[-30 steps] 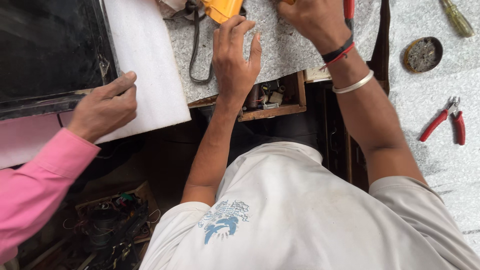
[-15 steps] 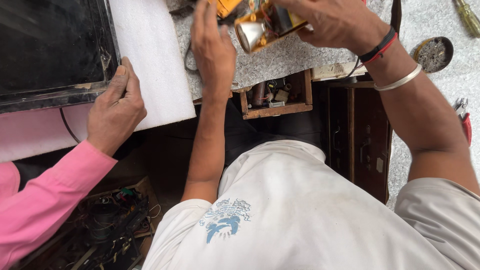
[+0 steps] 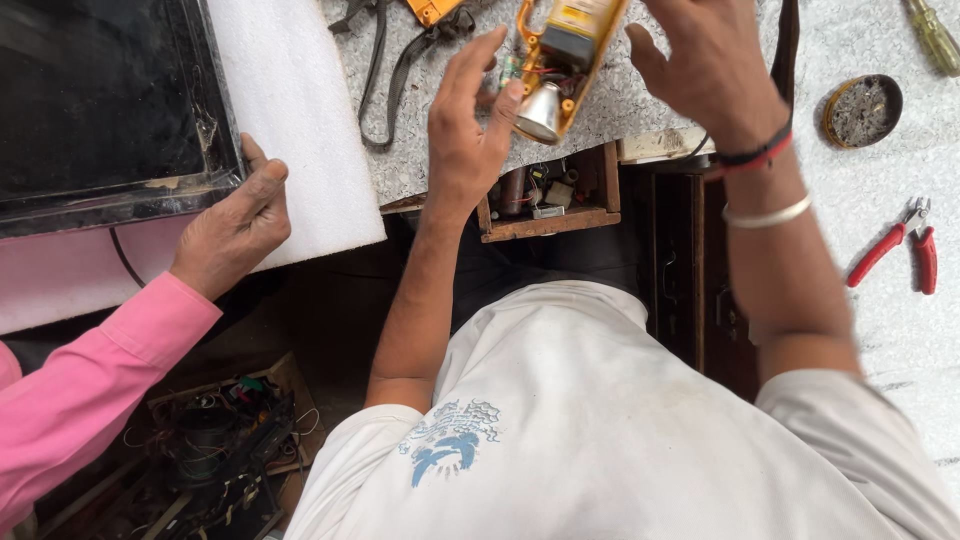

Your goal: The person opens the yellow casing of an electronic device and works on its internal wiring and components. They attach a green wire, then use multimeter probes to test the device's internal contacts, repositioning the device and probes repeatedly while seated at the workbench.

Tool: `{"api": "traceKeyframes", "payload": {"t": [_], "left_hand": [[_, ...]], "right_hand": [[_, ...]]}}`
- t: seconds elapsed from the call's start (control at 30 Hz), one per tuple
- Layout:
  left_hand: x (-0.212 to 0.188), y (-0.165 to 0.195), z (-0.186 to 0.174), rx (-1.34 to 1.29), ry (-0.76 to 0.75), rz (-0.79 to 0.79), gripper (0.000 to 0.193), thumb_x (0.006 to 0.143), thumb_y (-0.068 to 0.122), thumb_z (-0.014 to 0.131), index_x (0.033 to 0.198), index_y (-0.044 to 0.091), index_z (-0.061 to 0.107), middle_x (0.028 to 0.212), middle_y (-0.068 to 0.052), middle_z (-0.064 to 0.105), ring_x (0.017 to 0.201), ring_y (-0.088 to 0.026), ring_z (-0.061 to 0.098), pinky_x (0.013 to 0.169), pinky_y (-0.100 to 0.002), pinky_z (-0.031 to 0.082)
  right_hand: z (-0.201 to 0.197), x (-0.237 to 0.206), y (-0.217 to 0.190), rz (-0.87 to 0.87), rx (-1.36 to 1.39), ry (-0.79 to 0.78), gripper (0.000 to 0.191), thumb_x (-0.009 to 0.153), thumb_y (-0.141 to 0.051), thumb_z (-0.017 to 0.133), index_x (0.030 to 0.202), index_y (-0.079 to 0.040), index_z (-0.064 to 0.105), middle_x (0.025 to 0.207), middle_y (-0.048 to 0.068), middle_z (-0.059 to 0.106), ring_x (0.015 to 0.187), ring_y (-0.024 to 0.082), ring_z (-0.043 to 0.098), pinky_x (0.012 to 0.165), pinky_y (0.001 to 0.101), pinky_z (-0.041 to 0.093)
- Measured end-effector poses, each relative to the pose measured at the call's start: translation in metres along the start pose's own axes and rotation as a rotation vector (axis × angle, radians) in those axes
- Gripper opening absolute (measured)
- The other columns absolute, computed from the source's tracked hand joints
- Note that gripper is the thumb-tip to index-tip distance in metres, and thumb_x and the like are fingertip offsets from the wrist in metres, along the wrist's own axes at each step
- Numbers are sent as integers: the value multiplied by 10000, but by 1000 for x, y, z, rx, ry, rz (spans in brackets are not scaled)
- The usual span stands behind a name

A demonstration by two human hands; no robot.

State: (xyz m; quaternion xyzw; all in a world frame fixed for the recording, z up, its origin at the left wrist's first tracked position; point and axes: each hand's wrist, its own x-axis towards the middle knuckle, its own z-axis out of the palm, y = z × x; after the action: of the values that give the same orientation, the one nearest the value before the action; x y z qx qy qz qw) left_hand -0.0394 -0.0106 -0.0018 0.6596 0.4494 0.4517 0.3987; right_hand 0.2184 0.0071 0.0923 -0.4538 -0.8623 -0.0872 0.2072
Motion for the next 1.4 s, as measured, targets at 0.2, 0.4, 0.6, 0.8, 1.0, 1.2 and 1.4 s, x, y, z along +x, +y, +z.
{"api": "traceKeyframes", "payload": {"t": [0.2,0.4,0.6,0.8,1.0,1.2,1.4], "left_hand": [[11,6,-2,39,-83,-55,529,1042,199,663,1535,127,486,1444,-98,638,1055,-151,705,846,-293,623],[6,-1,10,-15,45,6,399,1081,95,615,1474,94,550,1360,-77,689,1046,-131,725,875,-279,645],[5,1,15,-19,50,17,310,1142,191,586,1431,80,600,1326,-81,715,1156,-167,750,1000,-331,638],[9,11,-1,-28,-127,173,484,1114,320,685,1449,28,491,1285,-150,683,1174,-276,713,956,-371,615],[11,7,-5,-87,-278,14,589,974,358,828,1343,-10,553,1083,-118,725,831,-139,736,646,-240,612],[23,-3,1,-336,-121,-146,209,1026,208,751,1113,24,705,983,-81,739,856,-128,722,750,-262,649],[30,-7,-4,-435,72,4,150,949,88,811,922,25,677,796,-46,638,687,-99,549,630,-239,476]], "right_hand": [[31,-47,-58,457,525,306,282,1013,35,751,1257,-53,641,1115,79,631,914,230,655,765,286,546],[42,-62,-109,479,367,361,218,890,-15,770,1057,-46,633,1055,99,658,915,290,625,821,415,496],[35,-59,-91,522,526,373,141,976,45,696,1101,-21,699,1131,104,709,1055,263,677,916,388,543],[36,-93,-69,579,597,290,110,1034,52,698,1121,-3,735,1084,90,720,953,157,651,829,278,529],[29,-108,-85,733,733,222,110,1060,21,744,1161,-22,756,960,22,716,810,118,645,725,260,514],[25,-97,-99,567,631,109,210,963,-7,830,1140,-38,724,921,44,643,742,131,600,669,270,493],[26,-77,-82,478,549,223,355,1015,-8,817,1310,-73,630,1110,72,656,876,167,636,708,288,505]]}}
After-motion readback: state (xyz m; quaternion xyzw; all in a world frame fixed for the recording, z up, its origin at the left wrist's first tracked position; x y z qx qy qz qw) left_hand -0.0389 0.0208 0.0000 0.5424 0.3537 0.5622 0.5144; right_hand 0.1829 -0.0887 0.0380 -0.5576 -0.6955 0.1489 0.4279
